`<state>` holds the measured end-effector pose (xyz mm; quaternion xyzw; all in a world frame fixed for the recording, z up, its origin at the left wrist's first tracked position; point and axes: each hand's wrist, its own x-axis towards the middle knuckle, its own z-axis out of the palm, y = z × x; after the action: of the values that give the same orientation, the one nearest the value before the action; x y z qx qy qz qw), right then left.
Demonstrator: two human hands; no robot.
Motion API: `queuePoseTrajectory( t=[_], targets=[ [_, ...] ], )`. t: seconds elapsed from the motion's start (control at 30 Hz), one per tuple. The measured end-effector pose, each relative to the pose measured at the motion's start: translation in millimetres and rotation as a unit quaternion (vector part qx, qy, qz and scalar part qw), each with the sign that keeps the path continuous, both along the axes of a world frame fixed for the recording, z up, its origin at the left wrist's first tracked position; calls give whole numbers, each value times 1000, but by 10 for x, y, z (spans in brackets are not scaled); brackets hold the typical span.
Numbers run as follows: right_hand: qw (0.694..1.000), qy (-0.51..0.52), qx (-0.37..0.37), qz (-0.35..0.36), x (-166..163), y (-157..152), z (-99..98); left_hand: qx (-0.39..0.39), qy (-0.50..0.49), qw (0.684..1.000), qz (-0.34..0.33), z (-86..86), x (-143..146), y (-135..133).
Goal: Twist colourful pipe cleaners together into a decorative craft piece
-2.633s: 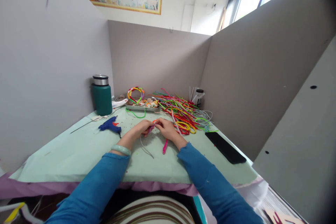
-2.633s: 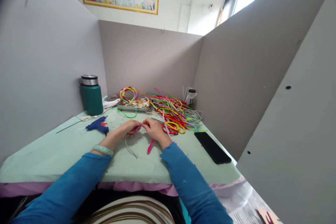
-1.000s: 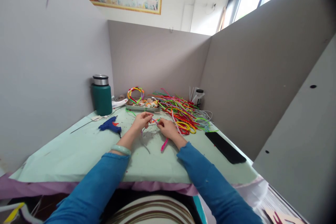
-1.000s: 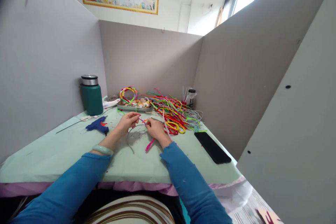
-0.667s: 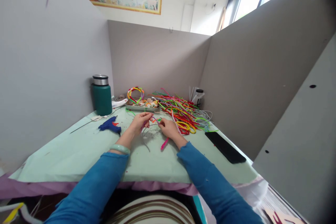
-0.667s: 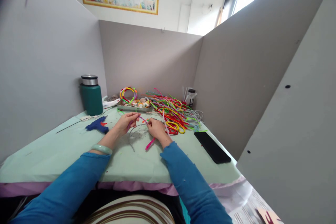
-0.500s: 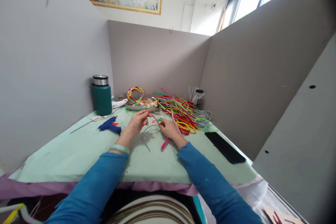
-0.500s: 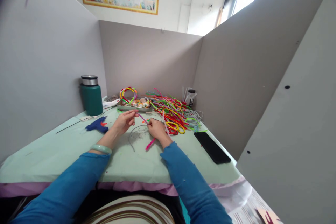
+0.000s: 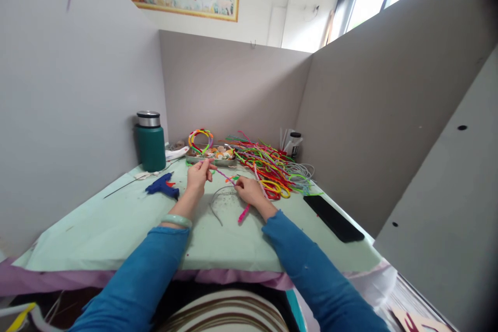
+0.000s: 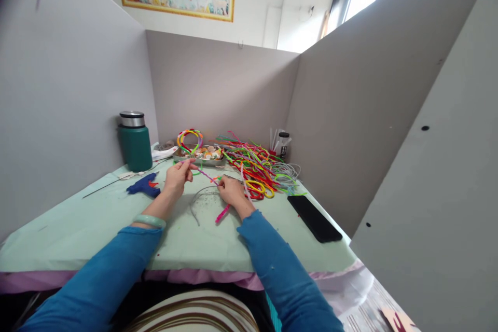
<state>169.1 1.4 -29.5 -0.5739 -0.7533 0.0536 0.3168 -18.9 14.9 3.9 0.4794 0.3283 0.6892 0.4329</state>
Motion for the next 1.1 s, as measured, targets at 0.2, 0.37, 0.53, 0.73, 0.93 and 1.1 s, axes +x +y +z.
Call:
queuePoseTrajectory(
  t=[0.2, 0.37, 0.53, 0.73, 0.93, 1.1],
  targets=[
    [999, 14, 10, 35, 5, 29, -39, -6, 10, 1000, 0, 13, 4, 10],
    [996, 46, 23, 72, 2, 22, -24, -28, 113, 993, -25, 5, 65, -7],
    [990, 63, 26, 120, -22, -12, 3, -18, 263, 963, -54, -66, 115, -8],
    [988, 60, 22, 143, -40, -24, -6, -42, 397, 914, -67, -136, 123, 18],
    [986, 58, 16, 153, -55, -6, -38, -42, 443, 892, -81, -92, 128, -96],
    [983, 70, 21, 167, -70, 2, -58, -40, 471, 879, -72, -86, 133, -121]
  ],
)
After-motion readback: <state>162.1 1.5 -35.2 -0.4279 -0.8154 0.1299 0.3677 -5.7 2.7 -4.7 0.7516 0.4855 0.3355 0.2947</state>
